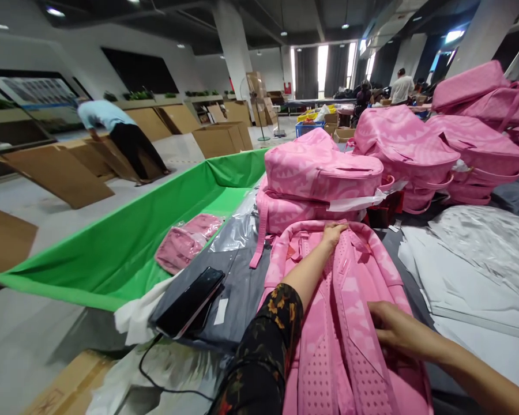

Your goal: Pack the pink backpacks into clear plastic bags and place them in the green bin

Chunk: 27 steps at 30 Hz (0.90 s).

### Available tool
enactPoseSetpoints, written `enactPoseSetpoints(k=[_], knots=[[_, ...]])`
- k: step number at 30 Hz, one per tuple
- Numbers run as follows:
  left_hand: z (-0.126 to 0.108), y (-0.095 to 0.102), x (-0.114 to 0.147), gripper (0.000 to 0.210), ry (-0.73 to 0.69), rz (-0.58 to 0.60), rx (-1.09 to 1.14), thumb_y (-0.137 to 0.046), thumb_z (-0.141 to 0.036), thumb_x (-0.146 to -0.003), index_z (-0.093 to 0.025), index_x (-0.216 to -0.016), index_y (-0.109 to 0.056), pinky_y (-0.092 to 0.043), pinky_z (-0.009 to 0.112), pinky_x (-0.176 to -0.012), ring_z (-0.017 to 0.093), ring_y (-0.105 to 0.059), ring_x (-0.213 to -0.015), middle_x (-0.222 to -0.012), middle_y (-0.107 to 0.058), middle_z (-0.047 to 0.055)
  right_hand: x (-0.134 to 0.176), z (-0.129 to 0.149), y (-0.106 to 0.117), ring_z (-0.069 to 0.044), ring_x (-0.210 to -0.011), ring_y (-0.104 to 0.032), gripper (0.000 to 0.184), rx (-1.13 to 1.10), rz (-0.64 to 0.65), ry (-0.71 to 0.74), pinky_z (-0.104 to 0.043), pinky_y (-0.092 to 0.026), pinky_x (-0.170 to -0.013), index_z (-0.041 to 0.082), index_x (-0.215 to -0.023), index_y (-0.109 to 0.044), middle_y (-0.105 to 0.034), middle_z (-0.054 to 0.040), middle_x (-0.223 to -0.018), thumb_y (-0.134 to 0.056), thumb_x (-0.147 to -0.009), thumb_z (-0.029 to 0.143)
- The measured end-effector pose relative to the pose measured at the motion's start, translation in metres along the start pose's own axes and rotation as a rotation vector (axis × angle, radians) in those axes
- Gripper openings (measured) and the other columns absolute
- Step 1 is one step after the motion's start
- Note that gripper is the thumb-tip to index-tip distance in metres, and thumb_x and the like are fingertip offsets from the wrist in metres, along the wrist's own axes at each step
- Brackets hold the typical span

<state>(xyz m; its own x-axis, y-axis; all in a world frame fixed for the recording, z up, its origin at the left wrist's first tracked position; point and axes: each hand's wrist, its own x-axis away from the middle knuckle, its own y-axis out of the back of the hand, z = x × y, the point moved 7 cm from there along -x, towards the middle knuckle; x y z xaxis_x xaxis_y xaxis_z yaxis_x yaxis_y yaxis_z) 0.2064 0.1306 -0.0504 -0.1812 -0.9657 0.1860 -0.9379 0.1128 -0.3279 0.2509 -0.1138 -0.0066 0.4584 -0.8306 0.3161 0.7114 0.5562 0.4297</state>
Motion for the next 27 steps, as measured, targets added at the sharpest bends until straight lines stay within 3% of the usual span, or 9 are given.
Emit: enactPoseSetpoints(k=[5,8,12,15,17,19,22,25,27], knots=[[0.000,0.004,0.020,0.011,-0.182,-0.075,-0.584,-0.073,-0.021,-0.080,-0.021,-0.083,-0.062,-0.035,0.039,-0.114,0.028,-0.056,-0.125,-0.107,-0.072,0.008,0.002,-0.016,-0.021,-0.016,-0.053,-0.058,0.024,0.076,0.134,-0.157,-0.024,-0.045,-0.053,0.018,-0.079,-0.066,-0.062,0.0000,-0.056,-0.047,-0.091,0.026],[0.004,-0.004,0.026,0.011,-0.251,-0.081,-0.800,-0.066,-0.025,-0.088,-0.020,-0.096,-0.062,-0.028,0.042,-0.117,0.029,-0.051,-0.128,-0.115,-0.070,0.012,0.022,-0.022,0.011,-0.018,-0.053,-0.063,0.026,0.532,-0.070,-0.212,-0.025,-0.044,-0.052,0.019,-0.074,-0.065,-0.066,-0.0041,-0.060,-0.044,-0.086,0.009],[-0.005,-0.025,0.024,0.024,-0.415,-0.029,-1.298,-0.053,-0.033,-0.099,-0.017,-0.115,-0.061,-0.036,0.046,-0.106,0.031,-0.054,-0.117,-0.111,-0.072,0.015,0.032,0.028,0.036,-0.025,-0.094,-0.072,0.036,1.045,-0.566,0.255,-0.035,-0.054,-0.078,0.020,-0.116,-0.071,-0.075,-0.0143,-0.114,-0.046,-0.092,0.009],[-0.019,-0.032,0.021,0.026,-0.437,0.065,-1.469,-0.052,-0.035,-0.102,-0.017,-0.120,-0.061,-0.041,0.045,-0.102,0.031,-0.054,-0.119,-0.117,-0.073,0.015,0.010,0.035,0.011,-0.026,-0.124,-0.061,0.039,1.087,-0.507,0.620,-0.044,-0.046,-0.103,0.026,-0.138,-0.062,-0.067,-0.0107,-0.137,-0.044,-0.103,0.025],[-0.033,-0.024,0.029,0.028,-0.409,0.090,-1.489,-0.055,-0.038,-0.102,-0.018,-0.121,-0.061,-0.042,0.043,-0.101,0.030,-0.055,-0.121,-0.124,-0.070,0.015,-0.015,0.018,0.001,-0.024,-0.124,-0.060,0.040,1.012,-0.406,0.660,-0.043,-0.043,-0.105,0.024,-0.137,-0.063,-0.069,-0.0100,-0.134,-0.038,-0.105,0.028],[-0.047,-0.011,0.061,0.031,-0.451,0.106,-1.472,-0.056,-0.040,-0.102,-0.018,-0.123,-0.059,-0.043,0.041,-0.102,0.029,-0.056,-0.122,-0.129,-0.066,0.015,-0.038,-0.006,0.001,-0.023,-0.118,-0.061,0.041,0.941,-0.356,0.580,-0.041,-0.043,-0.101,0.019,-0.134,-0.065,-0.070,-0.0123,-0.128,-0.036,-0.105,0.027],[-0.059,0.003,0.163,0.027,-0.720,0.285,-1.380,-0.045,-0.039,-0.107,-0.019,-0.116,-0.060,-0.045,0.039,-0.099,0.025,-0.059,-0.114,-0.120,-0.066,0.012,-0.060,-0.030,0.007,-0.026,-0.108,-0.060,0.035,0.911,-0.344,0.500,-0.043,-0.041,-0.097,0.016,-0.122,-0.070,-0.070,-0.0139,-0.116,-0.044,-0.101,0.029],[-0.032,0.004,0.290,0.044,-1.019,0.751,-1.349,-0.039,-0.054,-0.106,-0.019,-0.094,-0.062,-0.046,0.038,-0.091,0.022,-0.059,-0.091,-0.092,-0.066,0.007,-0.070,-0.033,0.013,-0.026,-0.102,-0.058,0.029,0.939,-0.396,0.473,-0.041,-0.039,-0.094,0.018,-0.115,-0.071,-0.070,-0.0126,-0.110,-0.049,-0.100,0.029],[-0.004,0.007,0.329,0.048,-1.079,0.844,-1.455,-0.043,-0.061,-0.102,-0.019,-0.088,-0.062,-0.046,0.040,-0.093,0.022,-0.057,-0.083,-0.084,-0.064,0.006,-0.074,-0.030,0.014,-0.025,-0.101,-0.059,0.029,0.933,-0.426,0.447,-0.039,-0.038,-0.094,0.019,-0.114,-0.071,-0.071,-0.0115,-0.110,-0.047,-0.102,0.028]])
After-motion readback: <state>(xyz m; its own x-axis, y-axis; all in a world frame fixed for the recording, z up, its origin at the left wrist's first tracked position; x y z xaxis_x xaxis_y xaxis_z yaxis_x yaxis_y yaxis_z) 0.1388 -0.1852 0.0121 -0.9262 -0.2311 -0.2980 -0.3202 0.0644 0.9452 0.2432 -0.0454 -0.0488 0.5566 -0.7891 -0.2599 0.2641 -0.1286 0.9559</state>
